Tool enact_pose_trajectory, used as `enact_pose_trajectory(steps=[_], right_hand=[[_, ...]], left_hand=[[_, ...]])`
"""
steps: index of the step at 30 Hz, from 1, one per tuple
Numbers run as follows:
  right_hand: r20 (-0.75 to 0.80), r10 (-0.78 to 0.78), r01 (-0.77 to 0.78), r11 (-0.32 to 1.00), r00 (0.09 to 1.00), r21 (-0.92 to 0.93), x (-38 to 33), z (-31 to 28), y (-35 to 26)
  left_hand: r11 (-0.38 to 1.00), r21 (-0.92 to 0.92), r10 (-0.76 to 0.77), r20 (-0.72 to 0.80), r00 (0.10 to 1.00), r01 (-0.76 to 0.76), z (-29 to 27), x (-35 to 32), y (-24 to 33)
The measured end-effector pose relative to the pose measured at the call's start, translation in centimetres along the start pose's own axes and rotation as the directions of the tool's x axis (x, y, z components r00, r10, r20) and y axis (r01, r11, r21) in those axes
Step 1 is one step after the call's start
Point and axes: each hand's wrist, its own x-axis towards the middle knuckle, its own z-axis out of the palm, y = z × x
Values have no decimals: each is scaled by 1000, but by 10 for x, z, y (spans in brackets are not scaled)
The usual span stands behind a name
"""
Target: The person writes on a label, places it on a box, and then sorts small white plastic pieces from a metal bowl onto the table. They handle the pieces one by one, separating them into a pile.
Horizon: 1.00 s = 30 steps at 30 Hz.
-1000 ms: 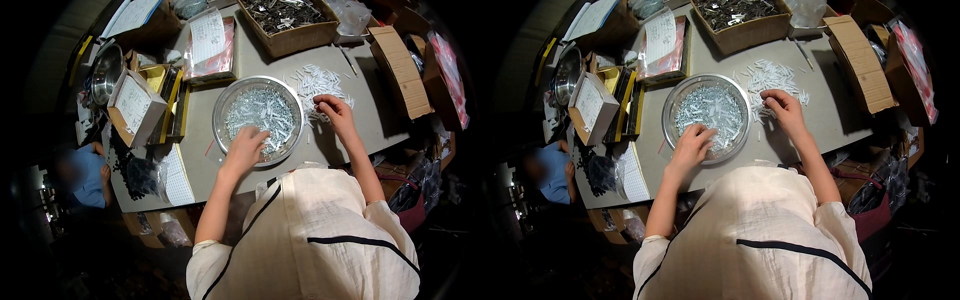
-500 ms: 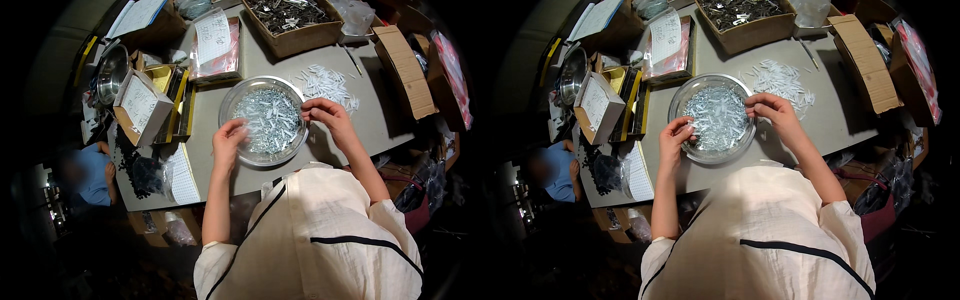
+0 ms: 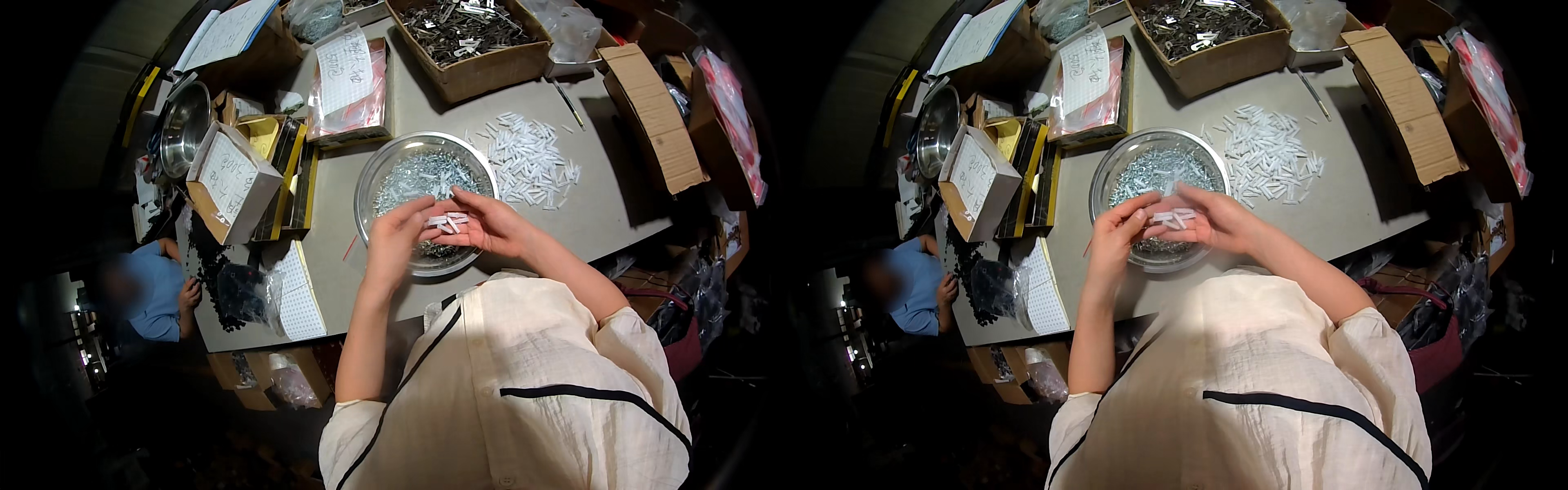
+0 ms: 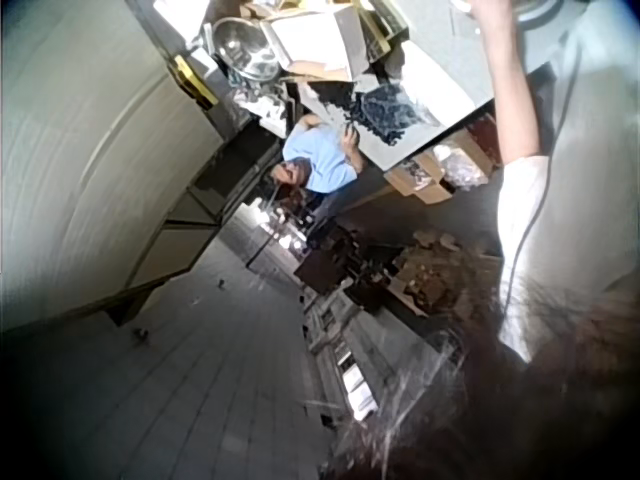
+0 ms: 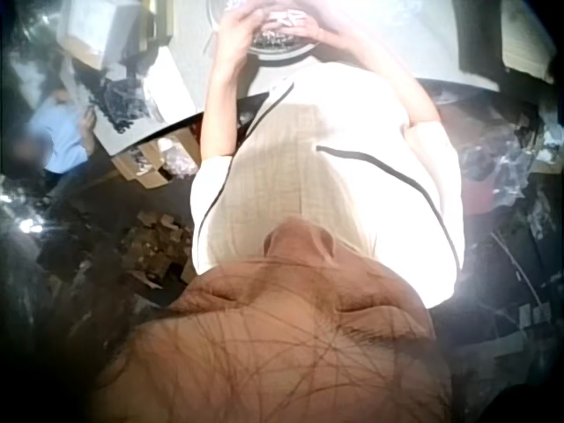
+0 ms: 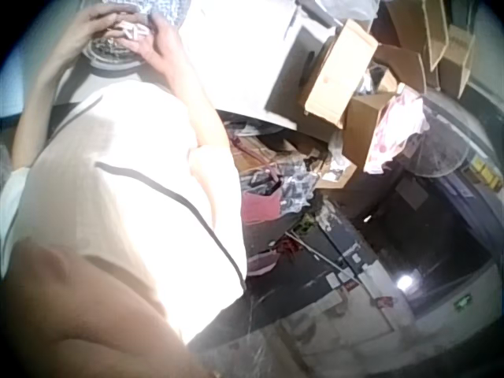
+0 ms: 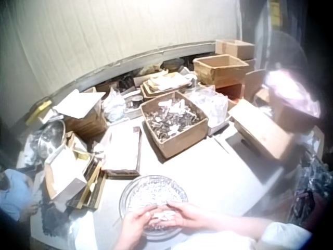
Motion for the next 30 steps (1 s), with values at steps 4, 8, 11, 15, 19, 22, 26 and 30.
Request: enact_pose_trajectory(steps=[4, 8, 11, 15, 19, 22, 26, 30], right_hand=[[-52, -7, 11, 997, 999, 74, 0, -9, 2], [-26, -43, 46, 987, 999, 155, -4, -12, -1], [-2, -197, 191, 948, 980, 254, -11, -37, -23], [-220, -568, 544, 823, 793, -164, -34, -59, -61], [-209, -824, 412, 463, 527, -785, -50, -70, -69], [-70, -869, 356, 273, 490, -894, -54, -67, -58], [207, -819, 329, -24, 534, -944, -44, -53, -41], [471, -597, 292, -376, 649, -879, -29, -17, -20]], left_hand=[[998, -22, 64, -24, 998, -64, 6, -7, 8], [980, -46, 192, -56, 980, -195, 4, -9, 12], [963, 153, 248, -160, 956, -224, -7, -2, -1], [538, 796, 399, 49, 916, -277, -7, -6, -30], [349, 833, 400, 282, 872, -429, 1, -2, -47], [325, 836, 414, 295, 861, -442, 3, 5, -51], [391, 808, 452, 250, 856, -442, -7, 14, -63], [953, 220, 236, -102, 966, -210, -16, 15, -82]])
